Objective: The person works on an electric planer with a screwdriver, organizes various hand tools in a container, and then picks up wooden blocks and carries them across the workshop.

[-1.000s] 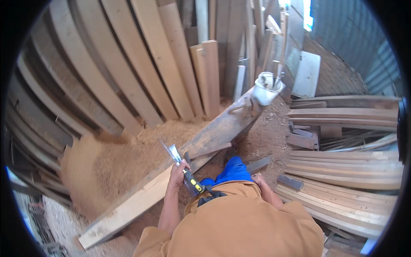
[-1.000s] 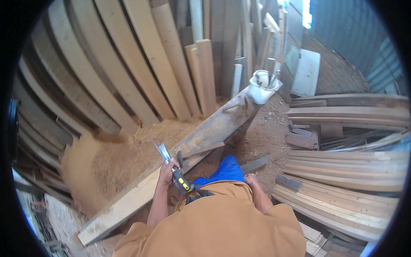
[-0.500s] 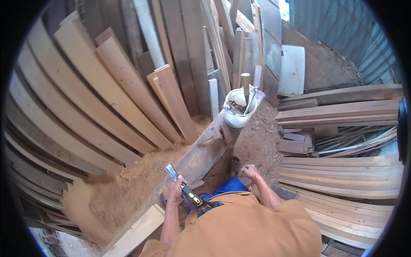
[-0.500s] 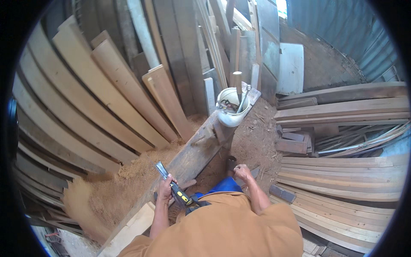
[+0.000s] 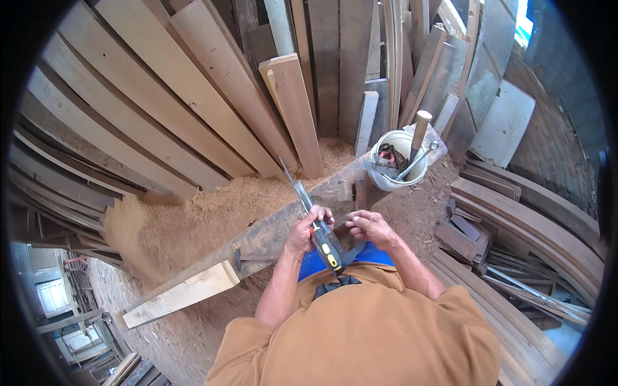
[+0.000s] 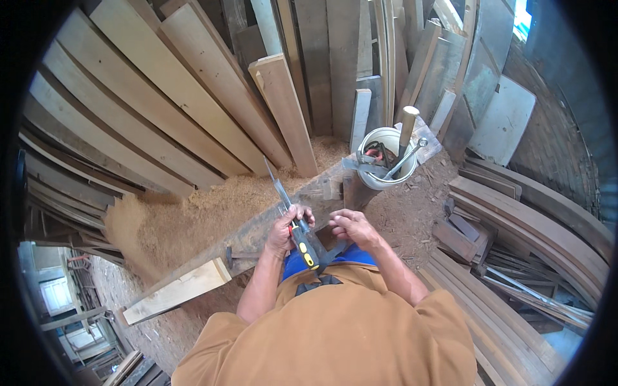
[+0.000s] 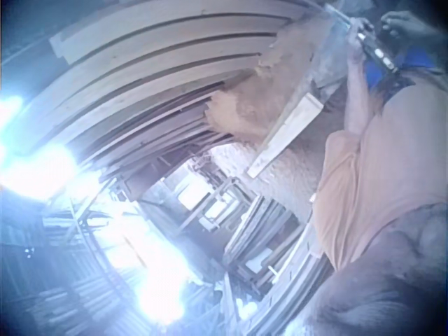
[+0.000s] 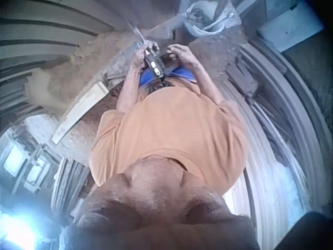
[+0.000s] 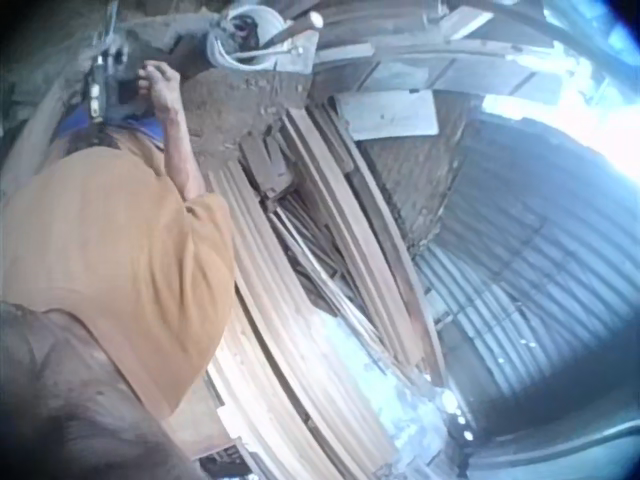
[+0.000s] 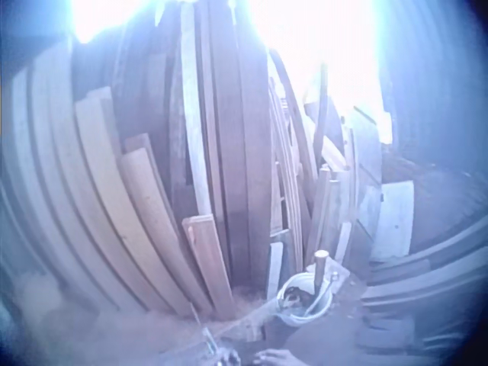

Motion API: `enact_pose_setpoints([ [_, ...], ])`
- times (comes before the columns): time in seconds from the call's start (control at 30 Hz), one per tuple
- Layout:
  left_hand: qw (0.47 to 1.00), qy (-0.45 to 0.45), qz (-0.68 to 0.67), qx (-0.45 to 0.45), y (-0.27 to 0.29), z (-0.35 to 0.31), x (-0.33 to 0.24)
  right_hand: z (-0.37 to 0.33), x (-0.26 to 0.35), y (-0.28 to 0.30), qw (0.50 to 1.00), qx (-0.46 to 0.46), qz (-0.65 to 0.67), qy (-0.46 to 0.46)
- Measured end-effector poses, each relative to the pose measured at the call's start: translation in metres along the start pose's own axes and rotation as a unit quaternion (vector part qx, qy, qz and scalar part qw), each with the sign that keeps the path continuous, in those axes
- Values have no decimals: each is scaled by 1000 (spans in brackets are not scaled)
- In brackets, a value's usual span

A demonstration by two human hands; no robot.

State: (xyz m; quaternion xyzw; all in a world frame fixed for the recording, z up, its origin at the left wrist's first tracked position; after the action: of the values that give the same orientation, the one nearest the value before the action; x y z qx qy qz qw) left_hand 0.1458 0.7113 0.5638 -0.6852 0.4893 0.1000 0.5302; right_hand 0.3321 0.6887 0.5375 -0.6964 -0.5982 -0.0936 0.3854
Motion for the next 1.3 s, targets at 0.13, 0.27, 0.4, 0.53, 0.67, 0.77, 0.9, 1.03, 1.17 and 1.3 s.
enact_pose_setpoints([
  [0.13,997,-15,-67,20,5,5,-5,-1,8,-48,997,63,1,35],
  [0.27,995,16,-97,-2,17,7,2,-16,13,-68,992,37,-94,79],
  [0.4,991,37,27,-127,56,10,19,-35,26,-104,927,55,-334,161],
  [0.53,980,40,162,-105,56,8,21,-27,4,-117,869,16,-477,132],
  [0.67,965,70,229,-104,59,8,32,-29,1,-119,875,6,-483,-33],
  [0.77,970,109,193,-100,51,12,39,-27,-5,-111,856,-37,-514,31],
  [0.9,964,109,174,-167,55,20,44,-45,26,-131,734,-116,-651,155],
  [1.03,962,98,109,-230,68,28,53,-16,15,-121,692,-123,-696,150],
  [1.17,955,93,100,-265,81,31,61,-1,6,-111,716,-140,-660,181],
  [1.3,962,38,105,-250,61,34,51,-2,10,-103,747,-119,-632,171],
])
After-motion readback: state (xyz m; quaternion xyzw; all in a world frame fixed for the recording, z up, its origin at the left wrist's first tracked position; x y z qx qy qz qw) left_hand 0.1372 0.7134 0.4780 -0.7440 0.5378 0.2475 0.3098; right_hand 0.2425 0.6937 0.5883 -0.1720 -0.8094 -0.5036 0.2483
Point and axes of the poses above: each hand's wrist, its own z-axis towards the middle knuckle, its own y-axis out of the back of the hand, x = y × z, the point moved 7 cm from there along z, towards the middle knuckle, and after that the axes turned 7 degrees about z, right-handed, at the moved point
